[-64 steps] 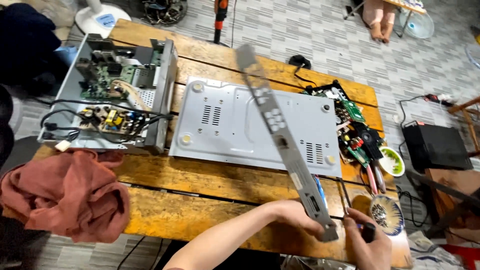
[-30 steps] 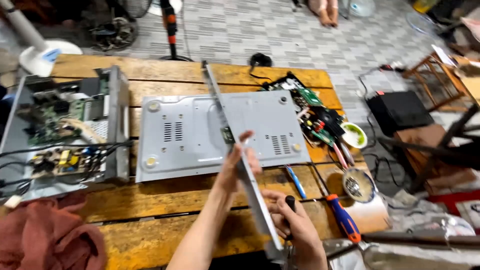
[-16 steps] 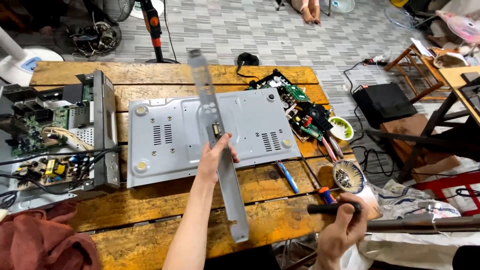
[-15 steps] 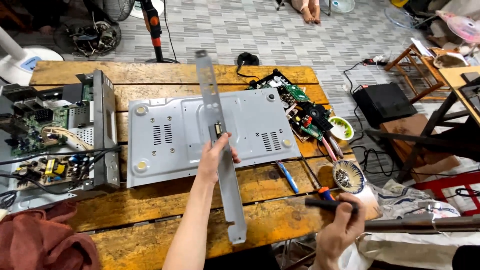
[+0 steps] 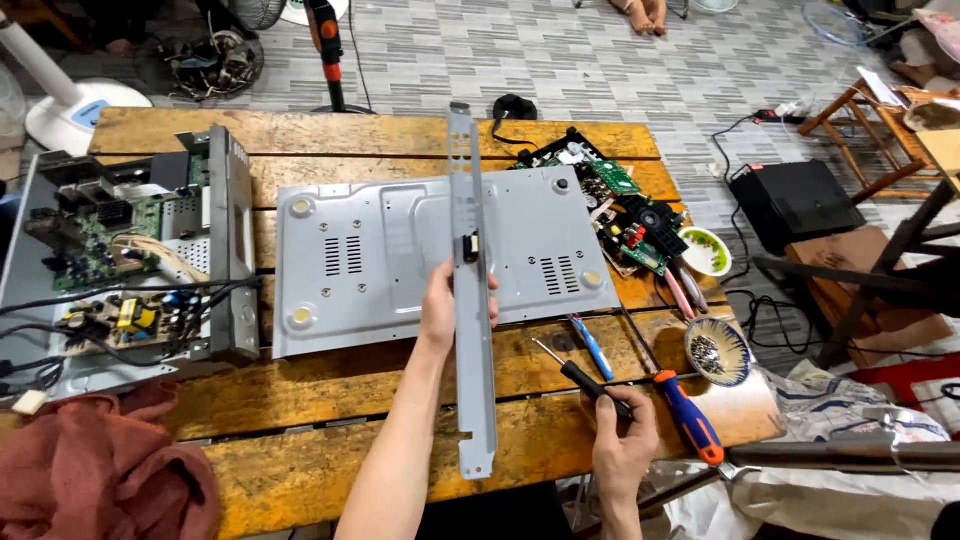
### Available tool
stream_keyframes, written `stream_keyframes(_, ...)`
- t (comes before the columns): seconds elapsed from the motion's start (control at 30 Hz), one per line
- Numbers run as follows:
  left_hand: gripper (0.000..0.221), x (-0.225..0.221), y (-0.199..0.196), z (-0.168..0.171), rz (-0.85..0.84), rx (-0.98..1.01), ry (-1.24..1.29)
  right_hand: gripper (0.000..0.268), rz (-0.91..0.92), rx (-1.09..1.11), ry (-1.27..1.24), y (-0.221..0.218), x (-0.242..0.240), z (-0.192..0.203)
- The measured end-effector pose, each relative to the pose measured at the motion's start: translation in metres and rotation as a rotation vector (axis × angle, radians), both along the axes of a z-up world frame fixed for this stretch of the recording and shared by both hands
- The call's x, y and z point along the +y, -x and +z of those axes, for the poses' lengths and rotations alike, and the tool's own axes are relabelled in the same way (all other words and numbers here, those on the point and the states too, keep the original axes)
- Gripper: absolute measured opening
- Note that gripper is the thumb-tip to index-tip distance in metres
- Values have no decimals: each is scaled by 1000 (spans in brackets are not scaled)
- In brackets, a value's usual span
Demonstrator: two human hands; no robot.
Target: Disassembling an electronic device by removing screws and detaching the front panel and internal frame
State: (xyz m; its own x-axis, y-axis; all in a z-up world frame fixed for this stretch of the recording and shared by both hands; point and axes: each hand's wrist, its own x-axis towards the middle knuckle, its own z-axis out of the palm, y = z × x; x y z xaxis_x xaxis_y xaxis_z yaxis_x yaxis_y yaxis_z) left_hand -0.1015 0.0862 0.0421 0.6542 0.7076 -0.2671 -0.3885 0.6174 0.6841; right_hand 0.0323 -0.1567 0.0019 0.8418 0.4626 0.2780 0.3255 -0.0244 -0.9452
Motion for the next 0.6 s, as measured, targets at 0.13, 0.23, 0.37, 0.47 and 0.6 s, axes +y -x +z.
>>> stream_keyframes(0.13, 74, 22, -18, -78, -20, -72, 89, 13, 39, -273, 77, -6, 0, -12)
stream_keyframes(0.23, 75, 20, -10, -62, -68, -173, 74, 12, 31, -462, 150, -6, 8, -21)
stream_keyframes(0.37, 72, 2, 2, -17, 12, -107, -43, 13, -37, -402, 253, 2, 13, -20)
stream_keyframes(0.47, 72, -2, 3, -8, 13, -117, -27, 11, -30, -492, 335, 3, 15, -17)
stream_keyframes(0.6, 72, -5, 4, -3, 12, -101, -26, 15, -55, -548, 545, 12, 17, -5)
